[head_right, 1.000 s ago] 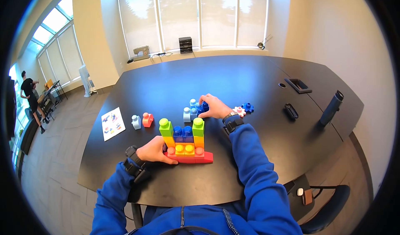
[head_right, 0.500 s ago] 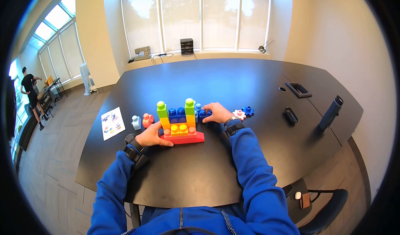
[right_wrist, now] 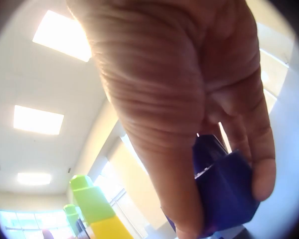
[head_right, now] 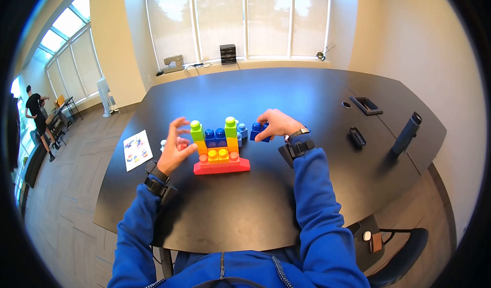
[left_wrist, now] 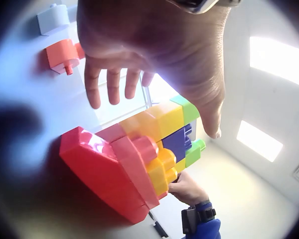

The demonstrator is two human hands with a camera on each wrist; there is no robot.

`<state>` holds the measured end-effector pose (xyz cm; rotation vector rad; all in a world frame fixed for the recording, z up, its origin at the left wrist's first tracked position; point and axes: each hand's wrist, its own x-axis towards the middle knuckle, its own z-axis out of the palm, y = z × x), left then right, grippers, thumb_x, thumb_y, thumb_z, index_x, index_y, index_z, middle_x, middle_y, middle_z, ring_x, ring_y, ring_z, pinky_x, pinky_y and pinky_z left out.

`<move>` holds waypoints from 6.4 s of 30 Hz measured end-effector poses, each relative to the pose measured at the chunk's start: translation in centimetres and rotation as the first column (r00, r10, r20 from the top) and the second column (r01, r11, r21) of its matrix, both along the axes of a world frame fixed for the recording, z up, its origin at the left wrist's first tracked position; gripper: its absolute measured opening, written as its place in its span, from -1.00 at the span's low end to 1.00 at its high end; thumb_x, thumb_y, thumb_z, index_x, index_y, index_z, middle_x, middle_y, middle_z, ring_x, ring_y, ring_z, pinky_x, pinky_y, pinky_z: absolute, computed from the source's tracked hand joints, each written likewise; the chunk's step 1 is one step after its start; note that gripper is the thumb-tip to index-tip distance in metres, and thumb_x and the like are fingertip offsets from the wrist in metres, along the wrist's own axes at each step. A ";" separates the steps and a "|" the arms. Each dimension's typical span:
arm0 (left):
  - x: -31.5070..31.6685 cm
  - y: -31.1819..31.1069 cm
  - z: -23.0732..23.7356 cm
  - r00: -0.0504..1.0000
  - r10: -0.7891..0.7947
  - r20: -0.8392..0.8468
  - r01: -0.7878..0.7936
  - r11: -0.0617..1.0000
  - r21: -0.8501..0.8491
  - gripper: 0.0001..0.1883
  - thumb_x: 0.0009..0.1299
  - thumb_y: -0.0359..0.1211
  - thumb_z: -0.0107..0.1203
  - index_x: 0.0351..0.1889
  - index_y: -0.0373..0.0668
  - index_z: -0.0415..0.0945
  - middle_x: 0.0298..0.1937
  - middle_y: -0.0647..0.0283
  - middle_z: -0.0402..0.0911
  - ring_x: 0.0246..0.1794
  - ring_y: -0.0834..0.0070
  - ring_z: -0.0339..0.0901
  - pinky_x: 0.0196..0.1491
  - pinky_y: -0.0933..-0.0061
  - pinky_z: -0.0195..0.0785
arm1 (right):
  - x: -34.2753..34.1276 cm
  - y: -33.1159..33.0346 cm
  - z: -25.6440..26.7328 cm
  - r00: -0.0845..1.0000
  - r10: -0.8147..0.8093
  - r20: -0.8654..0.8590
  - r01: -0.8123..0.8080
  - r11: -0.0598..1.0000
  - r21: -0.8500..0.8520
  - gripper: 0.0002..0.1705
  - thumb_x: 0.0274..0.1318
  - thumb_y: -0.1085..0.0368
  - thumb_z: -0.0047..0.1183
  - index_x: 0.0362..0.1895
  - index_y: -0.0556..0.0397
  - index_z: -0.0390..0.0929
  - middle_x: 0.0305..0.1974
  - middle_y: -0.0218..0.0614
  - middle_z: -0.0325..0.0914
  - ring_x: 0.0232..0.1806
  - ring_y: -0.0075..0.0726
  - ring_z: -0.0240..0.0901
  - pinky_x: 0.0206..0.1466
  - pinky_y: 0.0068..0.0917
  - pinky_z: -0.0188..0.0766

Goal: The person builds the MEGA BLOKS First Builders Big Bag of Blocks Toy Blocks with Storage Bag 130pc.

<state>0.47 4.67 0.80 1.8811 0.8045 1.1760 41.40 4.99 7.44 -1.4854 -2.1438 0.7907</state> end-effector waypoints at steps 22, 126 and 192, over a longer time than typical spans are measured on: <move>11.2 2.3 10.5 0.673 -0.093 -0.734 0.445 0.844 0.300 -0.62 0.55 -0.20 0.39 0.15 -0.19 0.56 -0.13 -0.18 0.80 0.01 -0.29 0.75 0.04 -0.19 0.60 | -2.1 3.3 -7.2 0.990 0.028 0.136 -0.029 1.000 0.007 -0.42 -0.08 0.23 0.76 -0.11 0.24 0.66 -0.26 -0.17 0.72 -0.34 -0.17 0.79 -0.30 -0.22 0.80; 3.6 1.3 7.8 0.914 -0.087 -0.397 0.185 0.959 0.216 -0.60 0.76 -0.07 0.27 0.18 -0.26 0.60 -0.07 0.12 0.73 -0.04 0.38 0.62 0.14 0.30 0.53 | -11.9 -4.7 1.9 0.966 0.066 0.249 -0.198 0.809 0.554 -0.35 0.45 0.01 0.42 0.35 0.13 0.48 0.21 0.09 0.60 0.20 0.43 0.62 0.24 0.11 0.64; 5.2 -5.1 13.4 0.962 -0.014 -0.271 0.162 0.831 0.532 -0.28 0.40 -0.22 0.64 0.51 -0.14 0.65 0.12 0.11 0.89 0.16 0.29 0.84 0.31 0.24 0.63 | -8.9 -8.9 8.8 0.975 0.167 -0.147 -0.062 0.838 0.542 -0.53 0.16 0.03 0.69 -0.12 0.18 0.89 -0.47 -0.33 0.71 -0.50 -0.63 0.42 -0.44 -0.46 0.37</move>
